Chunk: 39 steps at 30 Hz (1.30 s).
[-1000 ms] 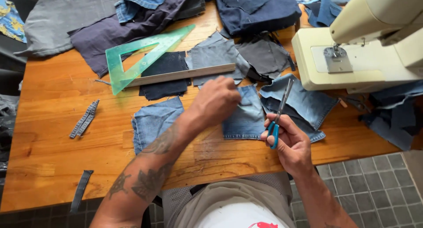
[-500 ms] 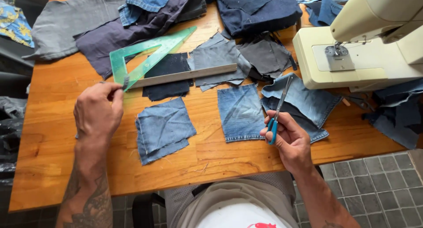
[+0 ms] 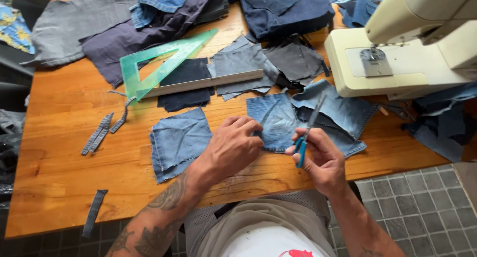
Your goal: Cutting denim fabric into smaller pieces using scissors and arranging them on a table
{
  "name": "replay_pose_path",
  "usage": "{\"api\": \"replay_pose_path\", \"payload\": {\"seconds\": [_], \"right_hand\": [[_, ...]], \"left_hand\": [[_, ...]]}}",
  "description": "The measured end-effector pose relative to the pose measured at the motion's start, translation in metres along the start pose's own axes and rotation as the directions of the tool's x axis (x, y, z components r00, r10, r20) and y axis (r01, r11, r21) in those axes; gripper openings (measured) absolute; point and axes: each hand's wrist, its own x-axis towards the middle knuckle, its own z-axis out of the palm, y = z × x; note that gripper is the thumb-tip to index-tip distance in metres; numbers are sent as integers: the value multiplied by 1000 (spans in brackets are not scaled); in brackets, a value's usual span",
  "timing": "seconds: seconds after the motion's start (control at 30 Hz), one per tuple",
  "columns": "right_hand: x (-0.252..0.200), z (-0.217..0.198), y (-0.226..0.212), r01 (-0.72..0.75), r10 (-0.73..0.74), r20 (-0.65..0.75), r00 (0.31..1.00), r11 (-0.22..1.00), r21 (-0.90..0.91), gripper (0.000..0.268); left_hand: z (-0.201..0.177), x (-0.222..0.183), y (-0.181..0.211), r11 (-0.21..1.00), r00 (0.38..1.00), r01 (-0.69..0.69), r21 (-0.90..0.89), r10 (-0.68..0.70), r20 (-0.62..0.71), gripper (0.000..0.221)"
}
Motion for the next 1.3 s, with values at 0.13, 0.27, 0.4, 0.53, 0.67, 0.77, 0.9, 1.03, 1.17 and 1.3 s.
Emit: {"api": "replay_pose_path", "payload": {"seconds": [0.13,0.27,0.4,0.53,0.67,0.77,0.9,1.03,1.17,1.3], "right_hand": [[0,5,1,71,-76,57,995,994,78,61],[-1,15,-7,49,-76,108,991,972,232,62],[9,20,-3,44,-89,126,988,946,320,62],[21,28,-6,-3,-27,79,996,935,355,64],[28,36,-3,-86,95,-12,995,937,338,59],[30,37,15,-177,193,-14,981,924,340,56],[36,39,31,-229,232,12,973,951,205,55],[41,41,36,-323,334,6,942,906,274,55],[47,43,32,-361,387,-6,922,867,343,53],[55,33,15,-306,325,1,946,888,345,56]], "left_hand": [[4,7,-4,993,999,24,-114,-26,-19,16],[-46,28,7,765,973,231,-601,-195,125,16],[-55,40,-3,535,926,372,-759,-271,262,16],[-54,51,-5,577,893,436,-691,-375,250,19],[-53,54,-8,581,806,585,-565,-494,326,25],[-46,51,-13,549,760,645,-532,-534,371,25],[-33,45,-26,467,699,710,-527,-556,450,28],[-39,43,-27,268,644,736,-622,-563,519,28],[-60,50,-8,-3,567,742,-671,-531,630,53],[-51,42,-12,-98,574,675,-732,-553,603,30]]}}
